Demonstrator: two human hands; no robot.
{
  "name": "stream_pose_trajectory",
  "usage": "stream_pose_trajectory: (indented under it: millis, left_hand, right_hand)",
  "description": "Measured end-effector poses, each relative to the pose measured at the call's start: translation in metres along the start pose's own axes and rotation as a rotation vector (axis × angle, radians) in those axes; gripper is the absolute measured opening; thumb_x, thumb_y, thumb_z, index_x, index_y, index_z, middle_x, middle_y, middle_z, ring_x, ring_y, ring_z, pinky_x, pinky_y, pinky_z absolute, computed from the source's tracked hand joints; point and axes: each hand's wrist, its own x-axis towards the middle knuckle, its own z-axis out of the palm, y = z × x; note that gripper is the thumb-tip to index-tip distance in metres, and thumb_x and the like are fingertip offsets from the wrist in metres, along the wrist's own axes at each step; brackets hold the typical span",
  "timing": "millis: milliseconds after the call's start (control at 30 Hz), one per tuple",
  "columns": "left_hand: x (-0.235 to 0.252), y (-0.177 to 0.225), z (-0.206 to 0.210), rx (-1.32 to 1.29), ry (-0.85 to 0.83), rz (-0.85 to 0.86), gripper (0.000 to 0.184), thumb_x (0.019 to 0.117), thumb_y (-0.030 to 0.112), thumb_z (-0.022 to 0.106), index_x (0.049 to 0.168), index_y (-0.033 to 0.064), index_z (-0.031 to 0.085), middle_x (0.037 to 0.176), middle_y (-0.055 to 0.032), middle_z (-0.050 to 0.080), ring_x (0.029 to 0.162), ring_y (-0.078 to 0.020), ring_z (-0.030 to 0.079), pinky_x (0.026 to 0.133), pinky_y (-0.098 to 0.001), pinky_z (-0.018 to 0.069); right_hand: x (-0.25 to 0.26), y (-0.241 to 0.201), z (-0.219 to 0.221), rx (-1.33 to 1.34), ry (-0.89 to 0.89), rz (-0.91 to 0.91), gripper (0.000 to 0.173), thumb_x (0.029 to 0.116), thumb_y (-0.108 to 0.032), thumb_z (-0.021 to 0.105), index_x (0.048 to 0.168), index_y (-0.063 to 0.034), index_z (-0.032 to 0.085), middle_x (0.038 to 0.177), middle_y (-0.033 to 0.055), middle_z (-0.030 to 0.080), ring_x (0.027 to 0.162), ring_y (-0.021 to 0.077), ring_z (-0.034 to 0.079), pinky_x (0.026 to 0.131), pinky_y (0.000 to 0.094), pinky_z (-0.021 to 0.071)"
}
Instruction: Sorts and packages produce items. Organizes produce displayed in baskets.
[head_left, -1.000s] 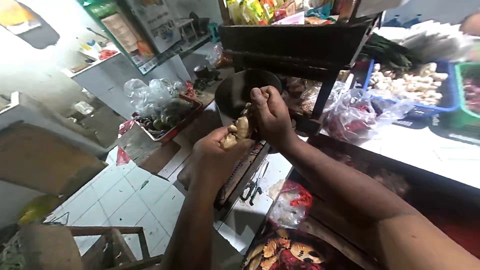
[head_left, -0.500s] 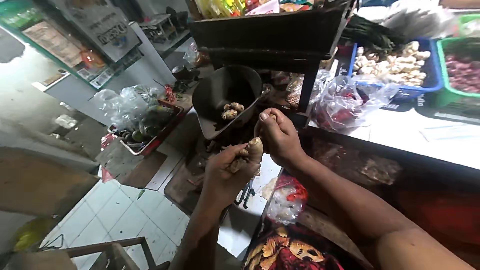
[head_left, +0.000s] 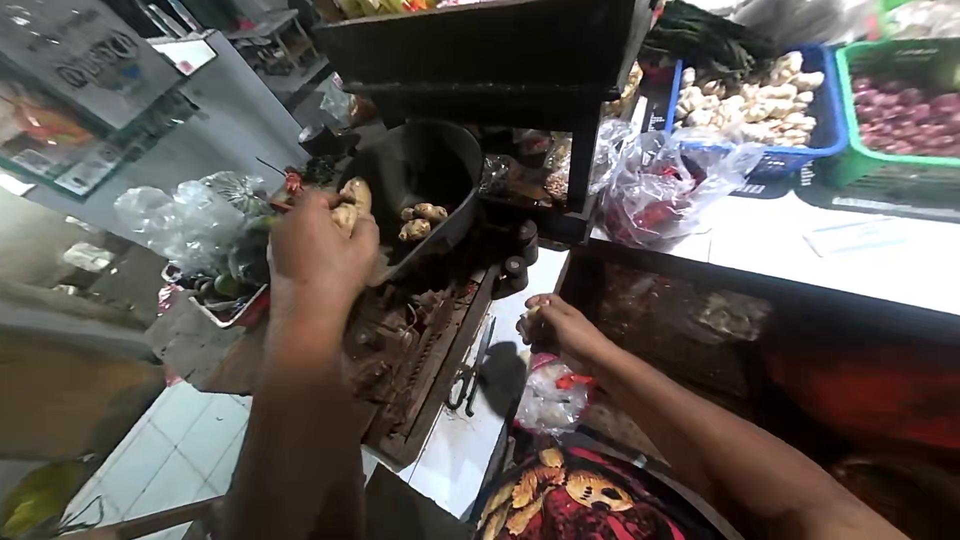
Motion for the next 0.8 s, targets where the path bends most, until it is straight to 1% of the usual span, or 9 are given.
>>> stream_pose_trajectory:
  millis: [67,167,267,333,433,567,633,700,800]
  left_hand:
    - [0.011,0.001,0.005,0.041,-0.074,-0.007,0.048,0.1004,0.034,0.059,0.132,-0.002,0.061,0.117,-0.03,0.066,0.11,-0.0493,0.064,0.094,-0.072,0.0458]
    - [-0.009,-0.003,0.007,-0.062,0.042,0.08,0.051,0.1003,0.043,0.059,0.134,0.0051,0.062,0.122,-0.0204,0.068,0.108,-0.0356,0.068,0.094,-0.06,0.0522]
    - [-0.064,-0.006,0.0,-0.21,0.166,0.218,0.043,0.1037,0.04,0.057,0.131,0.0069,0.063,0.113,-0.0119,0.069,0.086,-0.0166,0.068,0.075,-0.0375,0.0582]
    - [-0.103,-0.018,0.001,-0.344,0.145,0.3,0.042,0.1029,0.036,0.058,0.13,0.0046,0.063,0.108,-0.0102,0.068,0.079,-0.0137,0.065,0.068,-0.0338,0.0575]
    - [-0.149,-0.046,0.018,-0.614,0.001,0.386,0.031,0.0987,0.027,0.066,0.122,0.0073,0.068,0.107,-0.0052,0.069,0.078,-0.0121,0.066,0.065,-0.03,0.0585]
    - [-0.194,-0.074,0.044,-0.611,-0.072,0.269,0.026,0.0957,0.023,0.069,0.115,0.0072,0.073,0.106,-0.0028,0.073,0.081,-0.0099,0.069,0.067,-0.027,0.0612]
    - [-0.212,-0.083,0.049,-0.593,-0.076,0.178,0.023,0.0951,0.019,0.069,0.114,0.0066,0.074,0.104,-0.0019,0.073,0.079,-0.0085,0.069,0.067,-0.0255,0.0608]
    - [-0.229,-0.091,0.05,-0.572,-0.069,0.096,0.022,0.0949,0.018,0.069,0.112,0.0053,0.073,0.102,-0.002,0.073,0.077,-0.0072,0.068,0.065,-0.0243,0.0606]
    - [-0.258,-0.102,0.051,-0.482,-0.06,-0.011,0.023,0.0934,0.014,0.069,0.112,0.0017,0.072,0.098,-0.0039,0.073,0.073,-0.0058,0.067,0.062,-0.0236,0.0598]
  right_hand:
    - [-0.001,0.018,-0.018,-0.064,-0.04,0.008,0.041,0.1013,-0.013,0.054,0.14,-0.0054,0.043,0.103,0.0131,0.067,0.087,0.0209,0.069,0.076,0.0375,0.0591]
    - [0.002,0.031,-0.046,-0.297,-0.017,-0.032,0.047,0.0947,-0.017,0.064,0.139,-0.0097,0.048,0.106,0.0115,0.067,0.085,0.0194,0.069,0.073,0.0365,0.0598]
    - [0.009,0.028,-0.066,-0.551,0.049,-0.064,0.054,0.0972,-0.021,0.063,0.148,-0.0101,0.049,0.116,0.0139,0.068,0.094,0.0201,0.069,0.085,0.0399,0.0587]
    - [0.021,0.027,-0.074,-0.651,0.096,-0.088,0.057,0.097,-0.026,0.067,0.149,-0.0087,0.049,0.119,0.0154,0.069,0.101,0.0234,0.07,0.093,0.0455,0.0573]
    - [0.05,0.029,-0.078,-0.721,0.235,-0.158,0.063,0.0926,-0.03,0.073,0.145,-0.0069,0.047,0.11,0.0157,0.071,0.095,0.0279,0.072,0.088,0.0525,0.0595]
    - [0.101,0.026,-0.072,-0.673,0.414,-0.25,0.05,0.0952,-0.027,0.07,0.136,-0.0036,0.051,0.109,0.0179,0.071,0.092,0.032,0.072,0.082,0.0554,0.0592]
    - [0.124,0.026,-0.068,-0.686,0.438,-0.252,0.046,0.0989,-0.029,0.065,0.137,-0.0044,0.056,0.118,0.0187,0.069,0.101,0.0318,0.071,0.091,0.0541,0.0584]
    - [0.136,0.027,-0.065,-0.8,0.46,-0.262,0.043,0.0996,-0.03,0.063,0.137,-0.0075,0.061,0.125,0.0217,0.065,0.113,0.037,0.065,0.097,0.0579,0.0535]
    - [0.137,0.038,-0.063,-0.888,0.529,-0.321,0.043,0.0981,-0.032,0.065,0.136,-0.0118,0.063,0.123,0.0208,0.065,0.109,0.0367,0.066,0.093,0.0575,0.055]
